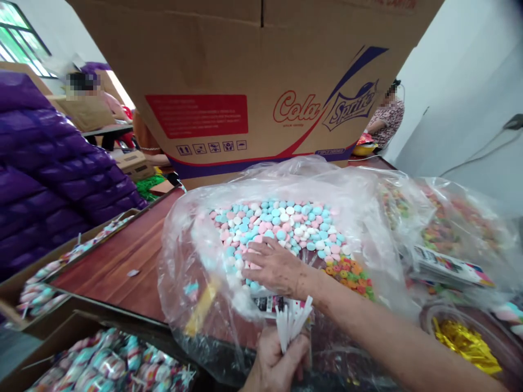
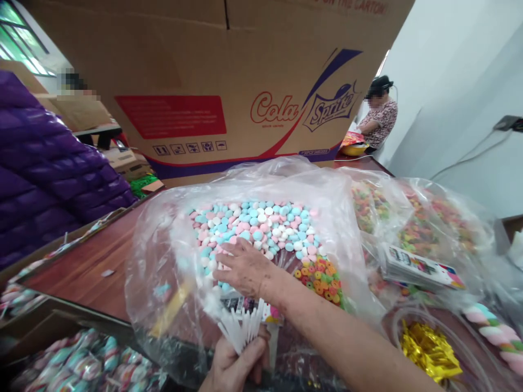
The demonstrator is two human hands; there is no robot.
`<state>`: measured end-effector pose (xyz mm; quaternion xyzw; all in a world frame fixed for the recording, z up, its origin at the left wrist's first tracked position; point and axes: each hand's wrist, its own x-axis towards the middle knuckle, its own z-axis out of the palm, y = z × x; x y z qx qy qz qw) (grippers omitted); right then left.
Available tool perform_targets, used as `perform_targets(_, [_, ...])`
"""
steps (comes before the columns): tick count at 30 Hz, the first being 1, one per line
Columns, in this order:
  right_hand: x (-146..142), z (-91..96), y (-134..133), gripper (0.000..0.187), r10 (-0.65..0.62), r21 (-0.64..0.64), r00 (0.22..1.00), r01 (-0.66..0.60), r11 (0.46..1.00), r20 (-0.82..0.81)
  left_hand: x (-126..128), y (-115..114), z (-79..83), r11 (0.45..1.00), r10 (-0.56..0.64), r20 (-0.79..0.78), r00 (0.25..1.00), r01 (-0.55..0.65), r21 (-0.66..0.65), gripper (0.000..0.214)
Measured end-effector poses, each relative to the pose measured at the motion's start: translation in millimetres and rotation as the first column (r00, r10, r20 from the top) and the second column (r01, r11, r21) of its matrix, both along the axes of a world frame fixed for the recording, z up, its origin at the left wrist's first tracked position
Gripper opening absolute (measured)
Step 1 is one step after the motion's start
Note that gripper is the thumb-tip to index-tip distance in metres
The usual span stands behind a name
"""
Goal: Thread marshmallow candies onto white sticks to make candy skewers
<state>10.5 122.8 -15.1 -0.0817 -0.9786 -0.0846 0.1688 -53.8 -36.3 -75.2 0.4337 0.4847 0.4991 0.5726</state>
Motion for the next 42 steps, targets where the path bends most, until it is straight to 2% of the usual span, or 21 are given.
perform_targets(2, [-5, -8.6, 7, 0.022, 0.061, 0.032, 0.995, -0.063, 0.997, 0.074, 1, 1, -0.5, 1.0, 0.017, -0.027, 0.999, -0.017, -0.008, 0.057])
perform_targets(4, [1, -14.9, 14, 0.02, 0.068, 0.064, 0.994, -0.074, 0.995, 0.087, 2, 3, -2.1, 0.999, 0.036, -0.039, 0.999, -0.037, -0.031, 0.057])
perform_targets(7, [25, -18.7, 25, 0.016, 0.037, 0.117, 0.996, -0.047, 0.992, 0.081, 3, 5, -3.9, 0.997, 0.041, -0.025, 0.999, -0.042, -0.059, 0.056])
perform_targets(10, [54, -20.3, 37, 0.016, -0.04, 0.122, 0.997, 0.033, 0.992, 0.061, 3, 5, -2.7, 0.996, 0.057, -0.024, 0.998, -0.059, -0.062, 0.056])
perform_targets(15, [91, -17.1, 53, 0.02, -0.208, 0.041, 0.973, 0.205, 0.978, 0.103, 2, 8, -2.1, 0.989, 0.114, 0.025, 0.993, -0.111, -0.1, 0.057])
perform_targets(19, [97, -1.0, 57, 0.031, -0.277, -0.108, 0.96, 0.279, 0.954, 0.034, 3, 14, -5.9, 0.974, 0.193, 0.104, 0.976, -0.177, -0.145, 0.052])
perform_targets(23, [77, 3.7, 41, 0.038, -0.266, -0.112, 0.96, 0.257, 0.96, -0.082, 4, 18, -4.4, 0.96, 0.256, 0.143, 0.956, -0.235, -0.15, 0.05])
perform_targets(27, [50, -14.4, 25, 0.023, -0.122, -0.023, 0.99, 0.123, 0.992, 0.07, 7, 21, 3.9, 0.952, 0.287, 0.176, 0.942, -0.259, -0.165, 0.047])
perform_targets(29, [46, -19.8, 27, 0.018, -0.117, 0.027, 0.984, 0.114, 0.993, 0.135, 7, 23, 7.5, 0.946, 0.301, 0.176, 0.937, -0.27, -0.179, 0.045])
perform_targets(31, [51, -16.2, 33, 0.016, -0.163, 0.049, 0.974, 0.157, 0.986, 0.16, 7, 25, 9.1, 0.945, 0.299, 0.181, 0.937, -0.264, -0.194, 0.043])
perform_targets(33, [62, -4.4, 38, 0.013, -0.213, 0.036, 0.965, 0.21, 0.977, 0.153, 7, 27, 9.2, 0.947, 0.287, 0.187, 0.94, -0.249, -0.202, 0.041])
perform_targets(37, [88, 21.3, 20, 0.02, -0.314, -0.109, 0.947, 0.319, 0.941, 0.063, 6, 29, 8.2, 0.945, 0.285, 0.171, 0.943, -0.247, -0.215, 0.04])
perform_targets(40, [104, 18.9, -13, 0.019, -0.344, -0.235, 0.934, 0.357, 0.904, 0.095, 7, 30, 8.4, 0.944, 0.288, 0.165, 0.943, -0.25, -0.216, 0.04])
perform_targets(42, [112, 7.2, -32, 0.012, -0.37, -0.237, 0.922, 0.387, 0.891, 0.113, 7, 30, 8.9, 0.944, 0.288, 0.173, 0.942, -0.249, -0.214, 0.04])
